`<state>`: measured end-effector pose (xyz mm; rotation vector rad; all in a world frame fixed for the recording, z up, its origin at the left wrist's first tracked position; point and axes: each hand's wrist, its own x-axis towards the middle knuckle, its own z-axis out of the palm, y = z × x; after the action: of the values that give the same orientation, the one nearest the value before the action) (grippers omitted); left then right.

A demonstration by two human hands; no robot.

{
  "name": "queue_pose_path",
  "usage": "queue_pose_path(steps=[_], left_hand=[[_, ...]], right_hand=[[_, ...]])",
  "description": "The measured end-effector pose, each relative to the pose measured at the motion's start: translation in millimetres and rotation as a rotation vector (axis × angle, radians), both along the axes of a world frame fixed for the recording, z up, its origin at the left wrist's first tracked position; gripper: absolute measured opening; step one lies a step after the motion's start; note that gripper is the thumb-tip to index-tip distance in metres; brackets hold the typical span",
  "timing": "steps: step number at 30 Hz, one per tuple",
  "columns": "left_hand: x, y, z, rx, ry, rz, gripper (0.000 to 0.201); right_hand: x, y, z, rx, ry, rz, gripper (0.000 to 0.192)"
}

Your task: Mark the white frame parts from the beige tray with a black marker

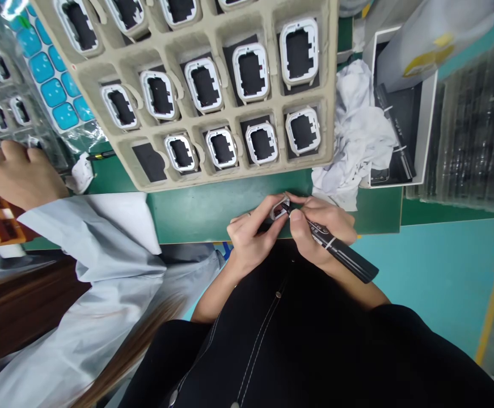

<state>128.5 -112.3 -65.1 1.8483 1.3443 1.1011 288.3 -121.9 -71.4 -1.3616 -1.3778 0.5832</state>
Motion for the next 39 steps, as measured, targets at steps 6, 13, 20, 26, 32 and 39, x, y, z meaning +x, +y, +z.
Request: queue_pose_path(steps=[6, 13, 20, 26, 32, 39], left_hand=[[-1, -1, -4.3, -0.048, -0.024, 0.008, 0.025], [-2, -2, -5.1, -0.099, -0.140, 0.011, 0.034], [-1, -3, -1.6, -0.099, -0.163, 0.016, 0.046], [0, -3, 3.3, -0.111, -0.172, 0.004, 0.048], [-1, -1, 4.0, -0.134, -0.156, -0.016, 0.055], [1, -1, 6.4, -0.158, -0.123, 0.013, 0.057]], right_hand=[[-4, 0, -2.4, 0.121, -0.042, -0.105, 0.029], [0, 8, 13.9, 0.335, 0.130, -0.028, 0.016], [0, 6, 13.7, 0.299, 0.126, -0.022, 0.016], [1, 6, 11.2, 0.324, 0.165, -0.015, 0.012], [3, 4, 12.8, 0.300, 0.221, 0.012, 0.023], [5, -1, 13.0, 0.204, 0.192, -0.025, 0.023]])
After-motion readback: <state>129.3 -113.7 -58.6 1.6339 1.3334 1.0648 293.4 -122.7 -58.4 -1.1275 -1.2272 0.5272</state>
